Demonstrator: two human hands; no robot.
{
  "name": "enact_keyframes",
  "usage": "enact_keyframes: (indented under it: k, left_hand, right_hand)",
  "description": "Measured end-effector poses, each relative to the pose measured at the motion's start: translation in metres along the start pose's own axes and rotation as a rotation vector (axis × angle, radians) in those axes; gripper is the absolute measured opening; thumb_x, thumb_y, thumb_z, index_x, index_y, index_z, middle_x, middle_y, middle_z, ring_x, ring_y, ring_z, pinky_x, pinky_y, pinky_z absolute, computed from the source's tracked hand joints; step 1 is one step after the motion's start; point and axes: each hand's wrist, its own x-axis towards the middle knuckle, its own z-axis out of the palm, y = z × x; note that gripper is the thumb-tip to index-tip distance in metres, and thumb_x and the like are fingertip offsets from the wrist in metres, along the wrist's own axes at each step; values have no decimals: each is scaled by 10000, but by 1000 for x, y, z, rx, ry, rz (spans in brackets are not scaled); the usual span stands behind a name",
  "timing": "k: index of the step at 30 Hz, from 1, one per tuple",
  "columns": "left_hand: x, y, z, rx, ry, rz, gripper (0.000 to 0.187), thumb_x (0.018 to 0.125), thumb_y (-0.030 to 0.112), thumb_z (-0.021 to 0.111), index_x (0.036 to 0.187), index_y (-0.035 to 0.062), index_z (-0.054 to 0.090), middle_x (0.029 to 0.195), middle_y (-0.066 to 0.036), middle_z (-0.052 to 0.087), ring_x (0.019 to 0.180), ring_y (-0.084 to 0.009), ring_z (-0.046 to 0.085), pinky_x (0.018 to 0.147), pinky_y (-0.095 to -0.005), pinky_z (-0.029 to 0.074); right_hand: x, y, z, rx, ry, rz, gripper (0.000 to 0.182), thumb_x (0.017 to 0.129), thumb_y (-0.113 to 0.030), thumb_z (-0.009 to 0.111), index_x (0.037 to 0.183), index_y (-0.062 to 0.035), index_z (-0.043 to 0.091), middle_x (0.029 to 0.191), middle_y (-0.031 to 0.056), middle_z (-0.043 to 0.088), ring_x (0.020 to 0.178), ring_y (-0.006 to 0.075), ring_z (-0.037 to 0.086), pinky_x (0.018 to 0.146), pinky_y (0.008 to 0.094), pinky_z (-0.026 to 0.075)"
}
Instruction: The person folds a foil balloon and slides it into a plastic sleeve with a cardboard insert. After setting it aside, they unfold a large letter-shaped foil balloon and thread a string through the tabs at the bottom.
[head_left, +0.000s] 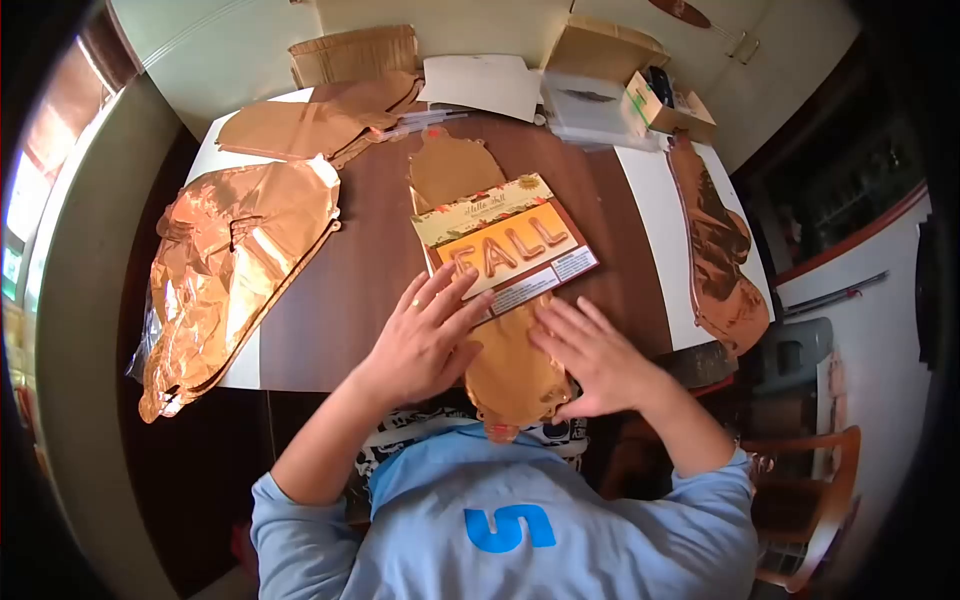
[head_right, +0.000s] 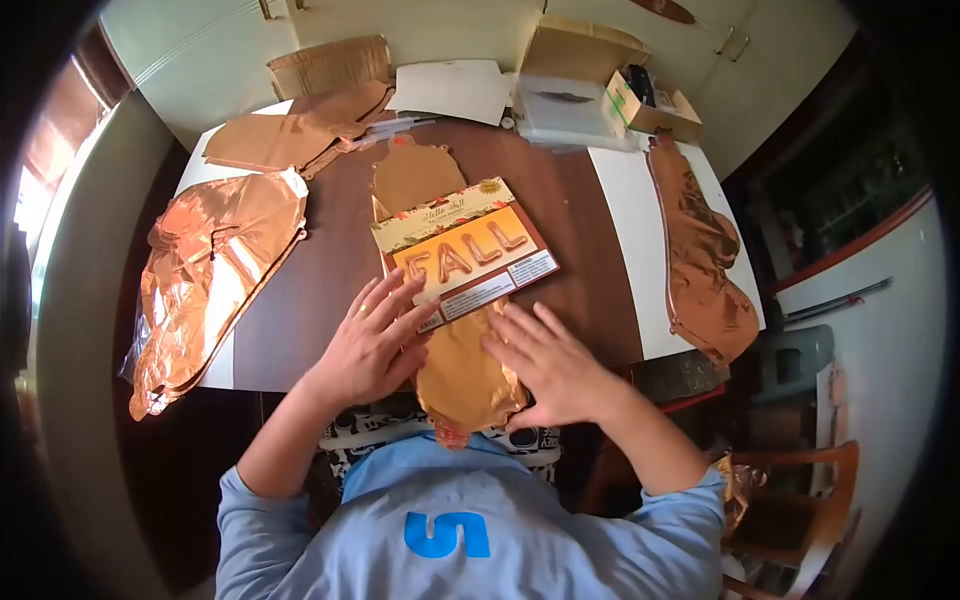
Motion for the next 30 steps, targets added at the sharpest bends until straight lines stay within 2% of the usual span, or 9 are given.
enact_keyframes:
  k: [2, 5, 9, 12, 14, 17, 21, 22, 30]
  left_hand:
    - [11, -10, 4, 7, -47, 54, 481, 852, 206, 646, 1314, 90, 575, 1364, -165, 532, 1339, -366, 435, 1119, -539, 311]
    - [0, -10, -12, 35, -112, 39, 445, 857, 187, 636, 1287, 80, 593, 1351, -164, 543, 1329, -360, 452, 1113, -538, 321]
    - [-12, -8, -10, -35, -128, 57, 438, 847, 196, 636, 1267, 79, 602, 1364, -172, 531, 1342, -369, 439, 1111, -554, 316]
    - [-26, 9, -15, 28, -106, 41, 541, 733, 125, 640, 1269, 80, 596, 1398, -174, 504, 1349, -387, 426, 1128, -570, 280]
    - [-37, 19, -16, 59, -75, 21, 642, 643, 83, 630, 1283, 85, 588, 1412, -173, 491, 1347, -392, 426, 1138, -568, 259]
    - [-45, 32, -10, 56, -61, -8, 629, 639, 88, 627, 1267, 91, 601, 1382, -159, 513, 1339, -379, 441, 1132, -565, 268]
    - [-59, 29, 15, 183, 31, -3, 490, 723, 114, 696, 1210, 102, 635, 1309, -120, 564, 1301, -329, 497, 1110, -526, 320]
    - [-58, 30, 15, 199, 58, -8, 430, 780, 128, 704, 1204, 105, 636, 1284, -115, 586, 1275, -309, 525, 1104, -498, 341]
    - [-62, 26, 23, 122, 189, -32, 443, 768, 65, 716, 1200, 68, 619, 1187, -117, 644, 1208, -303, 587, 1078, -485, 384]
  right_hand:
    - [-3, -3, 13, -13, 42, -63, 1081, 559, -434, 882, 1453, -61, 402, 1543, 166, 325, 1448, 337, 274, 1167, 555, 209]
    - [-16, -13, 35, -174, 121, -77, 756, 759, -285, 759, 1417, -71, 455, 1513, 162, 378, 1427, 323, 321, 1160, 528, 254]
    - [-25, 0, 43, -280, 311, -157, 454, 871, -147, 626, 1312, -64, 557, 1385, 139, 523, 1322, 302, 462, 1079, 471, 374]
    - [-17, -2, 57, -249, 503, -226, 325, 906, -133, 595, 1221, -59, 618, 1258, 106, 614, 1193, 277, 565, 976, 425, 448]
    - [-16, -8, 63, -184, 564, -232, 318, 907, -138, 598, 1214, -55, 620, 1259, 106, 613, 1187, 274, 565, 976, 428, 448]
    - [-8, -9, 57, -255, 619, -158, 301, 901, -142, 606, 1186, -47, 635, 1239, 110, 623, 1167, 274, 575, 972, 431, 450]
    - [-3, -4, 56, -299, 565, -137, 282, 887, -140, 614, 1145, -36, 657, 1207, 121, 639, 1125, 279, 594, 967, 435, 452]
    - [-2, -5, 56, -299, 570, -147, 264, 876, -130, 613, 1116, -36, 673, 1185, 126, 649, 1105, 279, 603, 963, 429, 452]
    - [-5, -10, 62, -225, 612, -138, 274, 853, -125, 616, 1104, -33, 678, 1175, 119, 655, 1099, 267, 602, 916, 406, 462]
